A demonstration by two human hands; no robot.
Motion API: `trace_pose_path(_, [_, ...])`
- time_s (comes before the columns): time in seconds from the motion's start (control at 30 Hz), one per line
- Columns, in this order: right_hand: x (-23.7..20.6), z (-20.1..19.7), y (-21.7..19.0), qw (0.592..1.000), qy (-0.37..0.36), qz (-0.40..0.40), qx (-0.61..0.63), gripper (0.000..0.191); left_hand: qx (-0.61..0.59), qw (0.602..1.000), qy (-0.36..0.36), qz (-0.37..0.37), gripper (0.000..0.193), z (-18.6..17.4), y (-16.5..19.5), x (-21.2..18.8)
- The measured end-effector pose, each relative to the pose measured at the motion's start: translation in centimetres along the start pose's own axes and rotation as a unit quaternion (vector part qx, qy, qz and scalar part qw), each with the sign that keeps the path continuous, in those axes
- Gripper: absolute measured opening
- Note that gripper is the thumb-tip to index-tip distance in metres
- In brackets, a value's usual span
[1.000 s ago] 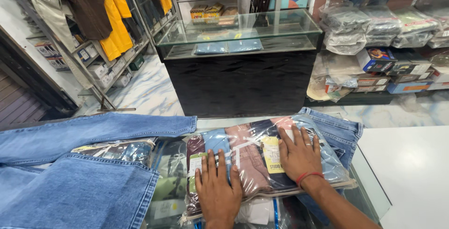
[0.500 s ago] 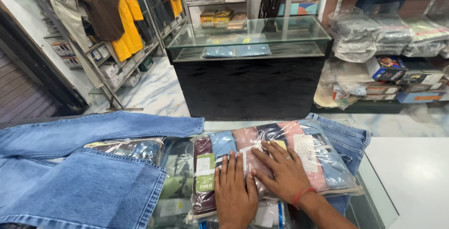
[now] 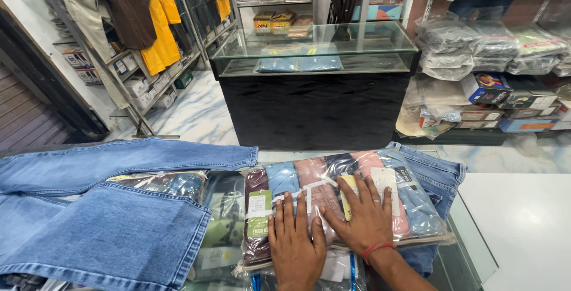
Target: The person picks up packaged clothing items from a glass counter, carries them to a nearby shelf, and places them among other items. They repeat this process with different packages, including jeans and folded garments, moving them between the counter and shelves.
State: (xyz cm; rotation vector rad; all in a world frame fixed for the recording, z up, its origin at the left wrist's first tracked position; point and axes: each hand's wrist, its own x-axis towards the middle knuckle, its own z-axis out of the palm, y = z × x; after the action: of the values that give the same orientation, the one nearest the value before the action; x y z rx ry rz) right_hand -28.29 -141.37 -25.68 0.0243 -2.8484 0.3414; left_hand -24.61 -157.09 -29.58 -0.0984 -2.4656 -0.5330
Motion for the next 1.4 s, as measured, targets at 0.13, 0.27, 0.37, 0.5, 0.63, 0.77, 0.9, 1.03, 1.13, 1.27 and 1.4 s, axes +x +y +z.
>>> trace_pose_path(0.13, [0.3, 0.1, 0.4, 0.999, -0.036, -0.013, 0.007, 0.09, -0.06, 0.992, -0.114, 0.011, 0.101, -2.6, -0.7, 0.5])
trace_pose_path(0.27, [0.2, -0.9, 1.4, 0.996, -0.07, -0.062, 0.012, 0.097, -0.044, 0.97, -0.237, -0.019, 0.132, -5.0, -0.6, 0.9])
trace_pose_path(0.37, [0.3, -2.6, 2.0, 0.982, -0.163, -0.093, -0.011, 0.126, -0.03, 0.963, -0.266, -0.026, 0.131, -5.7, -0.2, 1.7])
trace_pose_path(0.5, [0.1, -4.8, 2.6, 0.958, -0.238, -0.153, -0.054, 0.152, -0.029, 0.948, -0.316, -0.033, 0.131, -6.5, -0.3, 2.1])
trace_pose_path(0.63, [-0.5, -5.2, 2.1, 0.966, -0.212, -0.146, -0.04, 0.139, -0.017, 0.952, -0.305, -0.034, 0.126, -6.5, 0.6, 1.6])
trace_pose_path(0.77, [-0.9, -4.5, 1.5, 0.968, -0.211, -0.123, -0.056, 0.131, 0.079, 0.954, -0.281, -0.066, 0.109, -4.4, 2.9, 1.1])
trace_pose_path(0.9, [-1.2, -3.8, 1.8, 0.963, -0.213, -0.131, -0.101, 0.12, 0.09, 0.954, -0.28, -0.065, 0.1, -3.1, 2.6, 1.0])
trace_pose_path(1.03, [-1.8, -3.5, 2.8, 0.973, -0.131, -0.17, -0.083, 0.111, 0.108, 0.942, -0.315, -0.032, 0.088, -3.4, 1.7, 3.1])
trace_pose_path(1.13, [-1.8, -3.5, 3.4, 0.975, -0.093, -0.185, -0.075, 0.111, 0.116, 0.934, -0.336, -0.04, 0.083, -4.3, 2.2, 4.4])
trace_pose_path(1.27, [-1.5, -3.1, 3.9, 0.976, -0.128, -0.167, -0.058, 0.112, 0.097, 0.938, -0.329, -0.056, 0.089, -5.4, 2.8, 3.5])
trace_pose_path(1.4, [-2.2, -1.8, 4.3, 0.983, -0.066, -0.171, -0.025, 0.107, 0.101, 0.97, -0.217, -0.033, 0.09, -3.9, 2.7, 1.8])
